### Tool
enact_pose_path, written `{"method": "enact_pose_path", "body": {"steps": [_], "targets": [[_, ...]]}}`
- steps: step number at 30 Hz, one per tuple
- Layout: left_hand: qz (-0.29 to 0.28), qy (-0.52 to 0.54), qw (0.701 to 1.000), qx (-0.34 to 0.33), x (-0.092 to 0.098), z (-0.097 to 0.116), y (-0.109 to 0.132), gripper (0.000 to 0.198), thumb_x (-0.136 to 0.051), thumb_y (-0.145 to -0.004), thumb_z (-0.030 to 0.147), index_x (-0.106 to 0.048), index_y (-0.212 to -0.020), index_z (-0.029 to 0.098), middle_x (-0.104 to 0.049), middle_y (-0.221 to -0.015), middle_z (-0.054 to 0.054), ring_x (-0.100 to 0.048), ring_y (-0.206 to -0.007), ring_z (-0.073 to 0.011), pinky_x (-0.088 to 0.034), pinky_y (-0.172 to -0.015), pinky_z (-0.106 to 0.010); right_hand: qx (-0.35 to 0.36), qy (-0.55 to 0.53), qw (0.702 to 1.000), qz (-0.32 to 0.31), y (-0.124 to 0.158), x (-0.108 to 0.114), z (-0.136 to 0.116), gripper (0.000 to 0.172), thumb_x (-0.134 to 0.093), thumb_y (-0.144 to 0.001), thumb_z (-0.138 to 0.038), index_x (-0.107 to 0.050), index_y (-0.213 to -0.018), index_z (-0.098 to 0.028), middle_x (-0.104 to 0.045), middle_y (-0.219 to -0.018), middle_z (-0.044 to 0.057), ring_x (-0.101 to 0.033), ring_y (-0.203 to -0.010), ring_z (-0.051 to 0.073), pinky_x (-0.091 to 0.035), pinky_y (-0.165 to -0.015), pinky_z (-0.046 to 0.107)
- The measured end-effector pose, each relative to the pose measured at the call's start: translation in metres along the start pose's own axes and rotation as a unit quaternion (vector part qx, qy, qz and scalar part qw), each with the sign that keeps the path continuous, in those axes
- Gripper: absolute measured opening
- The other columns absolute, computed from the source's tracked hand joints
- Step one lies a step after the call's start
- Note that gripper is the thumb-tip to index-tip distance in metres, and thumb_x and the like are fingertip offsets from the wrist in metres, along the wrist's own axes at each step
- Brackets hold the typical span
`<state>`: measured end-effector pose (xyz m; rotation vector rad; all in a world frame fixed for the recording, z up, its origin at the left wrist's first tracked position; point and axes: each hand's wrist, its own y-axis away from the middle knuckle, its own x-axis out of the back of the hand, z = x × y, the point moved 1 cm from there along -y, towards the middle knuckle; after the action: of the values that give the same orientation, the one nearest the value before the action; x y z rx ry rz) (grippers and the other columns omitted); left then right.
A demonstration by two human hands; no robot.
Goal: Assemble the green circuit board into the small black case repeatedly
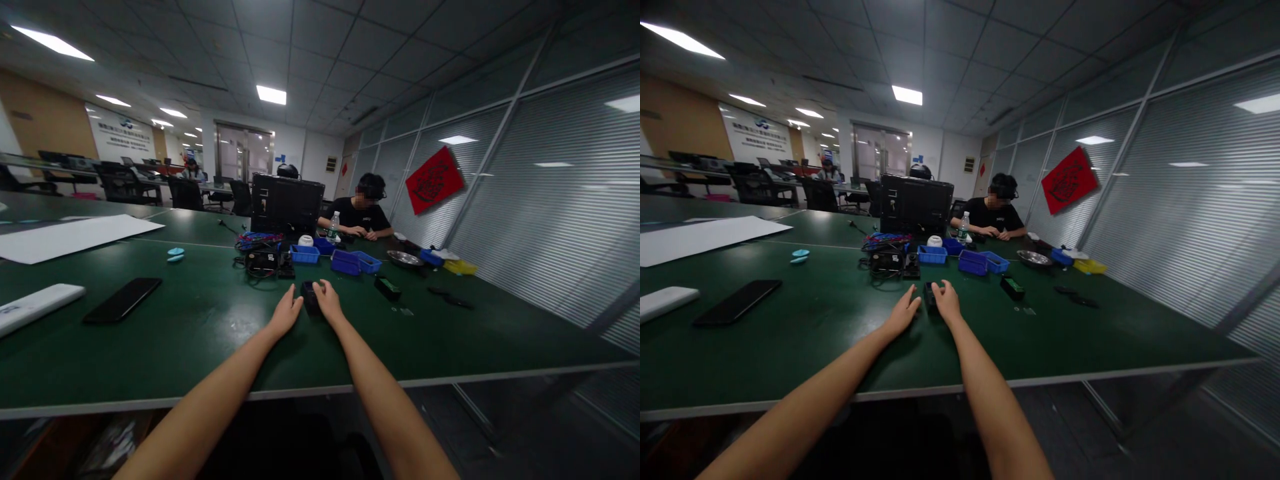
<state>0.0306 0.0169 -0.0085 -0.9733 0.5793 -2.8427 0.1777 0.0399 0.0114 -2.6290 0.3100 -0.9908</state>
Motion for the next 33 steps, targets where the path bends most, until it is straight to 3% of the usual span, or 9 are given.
{"method": "enact_pose_path", "body": {"steps": [4,7,11,16,29,33], "targets": [[0.058,0.066,0.993,0.077,0.008,-0.017,-0.007,0.05,-0.04,-0.081,0.027,-0.035,-0.129,0.013,-0.053,-0.119,-0.012,-0.057,-0.096,-0.0166,-0.045,-0.082,-0.03,-0.002,0.156,0.988,-0.024,0.009,-0.008,-0.015,0.07,-0.057,-0.068,-0.05,-0.036,-0.127,-0.018,-0.05,-0.117,0.013,-0.047,-0.107,0.026,-0.038,-0.083,0.034],[0.082,0.083,0.988,0.101,0.016,-0.027,-0.012,0.049,-0.043,-0.08,0.029,-0.038,-0.127,0.013,-0.055,-0.114,-0.011,-0.059,-0.089,-0.0151,-0.047,-0.076,-0.028,-0.045,0.208,0.976,-0.037,0.005,-0.002,-0.008,0.063,-0.056,-0.07,-0.043,-0.037,-0.125,-0.019,-0.052,-0.114,0.013,-0.048,-0.104,0.026,-0.039,-0.08,0.036],[0.091,0.09,0.984,0.128,0.021,-0.032,-0.014,0.048,-0.044,-0.08,0.033,-0.041,-0.124,0.014,-0.058,-0.108,-0.01,-0.059,-0.084,-0.0141,-0.048,-0.072,-0.026,-0.109,0.241,0.964,-0.002,-0.006,0.022,0.015,0.047,-0.052,-0.072,-0.044,-0.05,-0.11,-0.016,-0.054,-0.106,0.015,-0.049,-0.1,0.028,-0.041,-0.075,0.037],[0.075,0.089,0.987,0.111,0.023,-0.026,-0.012,0.046,-0.046,-0.079,0.034,-0.045,-0.12,0.015,-0.06,-0.103,-0.008,-0.059,-0.08,-0.0134,-0.047,-0.072,-0.026,-0.175,0.246,0.953,0.032,-0.011,0.04,0.032,0.051,-0.051,-0.073,-0.045,-0.047,-0.111,-0.011,-0.049,-0.111,0.021,-0.047,-0.103,0.03,-0.041,-0.076,0.04],[0.048,0.032,0.993,0.099,0.028,-0.02,-0.009,0.041,-0.046,-0.079,0.032,-0.049,-0.116,0.014,-0.059,-0.105,-0.01,-0.059,-0.083,-0.0146,-0.045,-0.076,-0.026,-0.184,0.242,0.952,0.042,-0.011,0.04,0.033,0.052,-0.054,-0.07,-0.045,-0.047,-0.112,-0.015,-0.048,-0.111,0.015,-0.047,-0.101,0.029,-0.042,-0.075,0.037],[0.047,0.03,0.993,0.1,0.028,-0.021,-0.009,0.041,-0.045,-0.079,0.032,-0.049,-0.116,0.014,-0.059,-0.106,-0.011,-0.059,-0.082,-0.0148,-0.045,-0.076,-0.027,-0.148,0.208,0.957,0.135,-0.008,0.048,0.023,0.052,-0.047,-0.074,-0.048,-0.047,-0.114,-0.015,-0.048,-0.11,0.015,-0.044,-0.103,0.028,-0.04,-0.077,0.036]]}}
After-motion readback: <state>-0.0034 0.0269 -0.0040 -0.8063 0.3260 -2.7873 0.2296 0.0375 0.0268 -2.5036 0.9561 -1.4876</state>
